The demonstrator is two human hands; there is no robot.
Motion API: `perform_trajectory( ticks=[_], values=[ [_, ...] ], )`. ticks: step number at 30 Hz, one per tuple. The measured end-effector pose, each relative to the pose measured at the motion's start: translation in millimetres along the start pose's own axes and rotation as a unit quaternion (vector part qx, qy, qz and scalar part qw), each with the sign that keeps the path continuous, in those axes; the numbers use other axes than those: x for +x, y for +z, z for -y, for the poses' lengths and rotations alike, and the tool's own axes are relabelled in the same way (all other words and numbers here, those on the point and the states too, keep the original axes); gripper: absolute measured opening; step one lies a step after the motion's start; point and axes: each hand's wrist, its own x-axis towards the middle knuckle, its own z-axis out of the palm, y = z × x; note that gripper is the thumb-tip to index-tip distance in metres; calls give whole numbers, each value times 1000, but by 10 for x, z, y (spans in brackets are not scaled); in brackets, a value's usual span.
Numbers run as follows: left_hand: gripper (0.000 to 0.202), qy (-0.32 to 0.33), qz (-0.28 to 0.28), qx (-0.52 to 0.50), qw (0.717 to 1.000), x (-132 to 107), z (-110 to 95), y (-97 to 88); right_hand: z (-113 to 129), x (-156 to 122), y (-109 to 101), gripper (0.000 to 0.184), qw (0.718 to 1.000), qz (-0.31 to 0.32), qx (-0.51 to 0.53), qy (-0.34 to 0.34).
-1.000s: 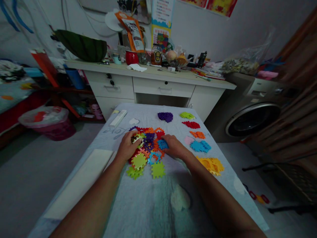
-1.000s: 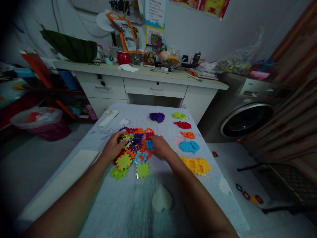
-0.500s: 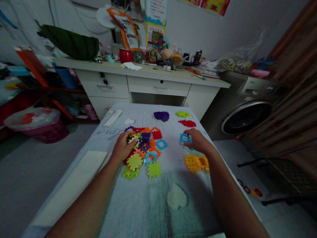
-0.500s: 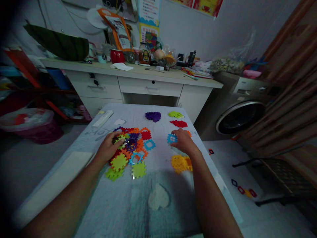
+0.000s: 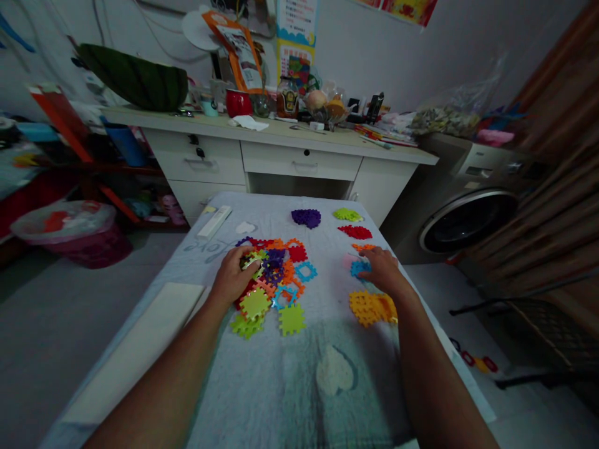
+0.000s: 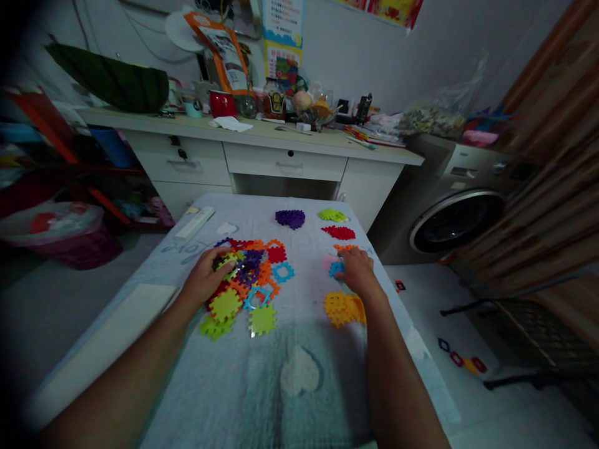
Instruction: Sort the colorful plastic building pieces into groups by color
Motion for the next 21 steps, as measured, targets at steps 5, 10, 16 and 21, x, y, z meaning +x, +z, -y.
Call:
perform_trajectory(
  ticks=[5,10,16,21],
  values=[
    [38,-5,-2,-2,1000,-1,0,10,376,-50,3,38,993,-34,54,-102],
    [37,-5,-9,0,1000,-10,-11,8,882,-152,173,35,973,-5,110,-203],
    [38,4,-7,4,1000,-19,-29,-3,1043,-164,444,44,971,-11,88,-224],
    [37,4,-8,5,1000,-19,-44,-7,1004,-153,375,25,971,1,100,-219]
  ],
)
